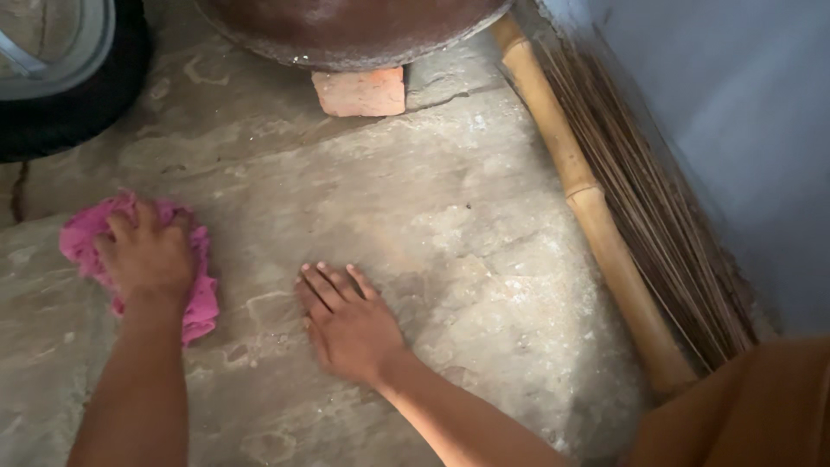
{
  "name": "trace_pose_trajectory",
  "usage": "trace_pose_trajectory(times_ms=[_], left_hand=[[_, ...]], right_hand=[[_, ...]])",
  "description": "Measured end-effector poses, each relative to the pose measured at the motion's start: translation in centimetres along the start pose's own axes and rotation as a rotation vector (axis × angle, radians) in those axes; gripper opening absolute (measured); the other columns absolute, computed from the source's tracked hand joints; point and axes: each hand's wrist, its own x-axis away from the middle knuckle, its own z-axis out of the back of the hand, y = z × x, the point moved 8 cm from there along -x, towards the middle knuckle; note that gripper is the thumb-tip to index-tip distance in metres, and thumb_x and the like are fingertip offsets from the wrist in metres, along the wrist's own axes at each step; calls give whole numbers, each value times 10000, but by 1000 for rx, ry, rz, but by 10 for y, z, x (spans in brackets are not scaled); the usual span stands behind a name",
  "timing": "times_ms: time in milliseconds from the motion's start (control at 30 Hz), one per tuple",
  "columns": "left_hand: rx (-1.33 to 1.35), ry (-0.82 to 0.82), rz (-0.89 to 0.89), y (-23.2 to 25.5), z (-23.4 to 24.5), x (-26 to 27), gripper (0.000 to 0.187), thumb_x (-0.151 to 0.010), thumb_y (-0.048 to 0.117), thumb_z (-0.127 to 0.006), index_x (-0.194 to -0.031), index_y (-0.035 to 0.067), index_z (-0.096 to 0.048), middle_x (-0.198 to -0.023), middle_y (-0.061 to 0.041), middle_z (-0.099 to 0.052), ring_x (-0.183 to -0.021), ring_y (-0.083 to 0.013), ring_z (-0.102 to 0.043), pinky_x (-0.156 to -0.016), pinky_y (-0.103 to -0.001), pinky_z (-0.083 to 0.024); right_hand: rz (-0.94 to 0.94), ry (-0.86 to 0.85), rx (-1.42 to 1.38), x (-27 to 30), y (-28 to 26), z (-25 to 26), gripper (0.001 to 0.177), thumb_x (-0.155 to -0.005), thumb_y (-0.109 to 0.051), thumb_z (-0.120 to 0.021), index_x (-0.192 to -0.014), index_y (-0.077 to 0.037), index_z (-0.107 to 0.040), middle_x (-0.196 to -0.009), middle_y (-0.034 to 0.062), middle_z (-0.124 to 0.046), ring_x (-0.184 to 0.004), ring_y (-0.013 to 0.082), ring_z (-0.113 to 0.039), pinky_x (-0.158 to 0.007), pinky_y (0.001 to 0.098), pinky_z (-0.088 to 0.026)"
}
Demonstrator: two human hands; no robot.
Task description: The person wipes the floor and the lower parts of a motorcycle with a pink cloth. They then wipe the side of a large brown container. The person uses a cloth to clean surfaces in a garage-like setting.
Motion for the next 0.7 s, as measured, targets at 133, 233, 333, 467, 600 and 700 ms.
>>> trace_pose_trajectory(times_ms=[133, 233, 333, 467, 600, 700], left_hand=[[-105, -33, 56, -32, -19, 24, 293, -1047, 343, -525, -1223, 279, -751, -1635, -157, -453, -1412, -448, -446, -1076, -621, -386], [-96, -115, 134, -55, -31, 43, 356, -1006, 326, -526, -1272, 275, -757, -1659, -170, -459, -1386, -475, -441, -1063, -626, -383], [-73, -292, 208, -81, -45, 60, 388, -953, 395, -539, -1242, 254, -756, -1587, -175, -458, -1406, -486, -396, -1062, -606, -380], [-162, -325, 272, -113, -35, 98, 427, -1000, 363, -522, -1346, 208, -719, -1613, -139, -470, -1402, -481, -430, -1067, -605, -402], [-114, -449, 346, -132, -24, 154, 547, -940, 500, -534, -1368, 182, -654, -1562, -213, -415, -1325, -507, -413, -915, -595, -498], [-58, -387, 388, -119, -3, 189, 574, -897, 511, -583, -1370, 193, -651, -1531, -235, -427, -1351, -500, -411, -877, -574, -554]], right_hand=[[19, -6, 9, -2, 0, -2, 575, -1029, -320, -340, -1530, -45, -401, -1634, 107, -349, -1520, 265, -274, -1240, 499, -142], [17, -8, 29, 0, 0, -4, 567, -1024, -323, -365, -1522, -56, -411, -1632, 103, -353, -1524, 260, -271, -1245, 494, -144], [5, 14, 37, 1, 2, -4, 570, -1018, -329, -388, -1513, -48, -415, -1637, 95, -358, -1527, 249, -276, -1252, 478, -154], [15, 47, 23, 0, 1, -4, 562, -1027, -318, -383, -1520, -51, -421, -1627, 93, -363, -1524, 247, -282, -1247, 479, -160], [37, 37, 60, -3, 0, -8, 578, -1013, -321, -379, -1519, -43, -402, -1614, 96, -351, -1497, 258, -272, -1218, 482, -155], [4, -26, 88, -2, 5, -12, 571, -1013, -331, -381, -1516, -60, -409, -1629, 91, -349, -1516, 249, -269, -1234, 476, -161]])
